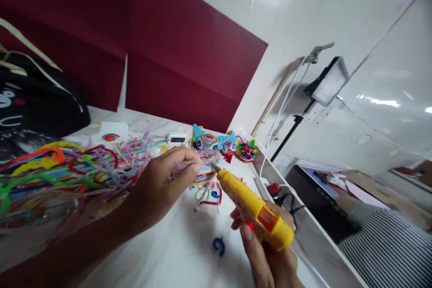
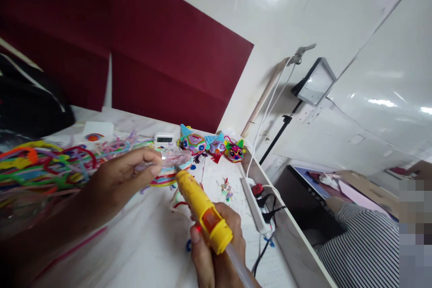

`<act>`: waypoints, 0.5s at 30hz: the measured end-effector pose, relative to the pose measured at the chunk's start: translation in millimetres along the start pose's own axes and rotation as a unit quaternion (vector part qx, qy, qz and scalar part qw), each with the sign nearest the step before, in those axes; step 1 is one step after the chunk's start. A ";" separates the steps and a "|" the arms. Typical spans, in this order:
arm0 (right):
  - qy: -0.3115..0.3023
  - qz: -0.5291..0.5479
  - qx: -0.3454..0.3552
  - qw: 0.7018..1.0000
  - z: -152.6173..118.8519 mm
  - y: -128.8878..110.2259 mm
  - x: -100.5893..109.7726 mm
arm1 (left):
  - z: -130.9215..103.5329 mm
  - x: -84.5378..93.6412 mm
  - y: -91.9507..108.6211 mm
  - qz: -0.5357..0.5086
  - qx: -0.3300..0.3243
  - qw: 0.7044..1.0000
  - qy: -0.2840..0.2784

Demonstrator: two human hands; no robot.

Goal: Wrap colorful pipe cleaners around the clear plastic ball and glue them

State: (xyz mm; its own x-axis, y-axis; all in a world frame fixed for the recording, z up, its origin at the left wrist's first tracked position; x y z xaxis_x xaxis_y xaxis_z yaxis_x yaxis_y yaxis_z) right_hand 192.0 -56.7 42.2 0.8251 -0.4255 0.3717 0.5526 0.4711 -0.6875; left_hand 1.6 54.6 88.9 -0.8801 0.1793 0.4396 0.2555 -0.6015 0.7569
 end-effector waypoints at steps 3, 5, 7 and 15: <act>0.004 0.001 0.014 1.000 0.2 -2.1 0.1 | -0.2 -0.9 0.1 -0.008 -0.001 1.000 -0.003; 0.008 0.006 0.018 1.000 0.7 -0.8 0.6 | -0.3 0.4 -0.4 -0.012 -0.001 1.000 0.001; 0.012 0.015 0.021 1.000 1.5 1.4 1.7 | -0.2 2.0 0.0 -0.011 -0.006 1.000 0.003; -0.008 0.017 0.029 0.999 4.4 4.3 5.2 | -0.8 3.9 1.4 -0.017 -0.011 1.000 -0.014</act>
State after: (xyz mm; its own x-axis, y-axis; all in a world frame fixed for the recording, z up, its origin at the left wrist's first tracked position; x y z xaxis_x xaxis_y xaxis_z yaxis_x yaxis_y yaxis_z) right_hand 199.1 -53.6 43.9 0.8446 -0.3967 0.3596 0.5305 0.5289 -0.6624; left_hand -1.8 53.8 91.3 -0.8763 0.2229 0.4271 0.2155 -0.6115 0.7613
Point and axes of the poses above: each hand's wrist, its own z-axis towards the middle knuckle, its own x-axis out of the back of the hand, y = z × x, the point moved 8 cm from there along z, towards the middle knuckle, and after that the axes turned 13 degrees about -y, right-handed, at the moved point
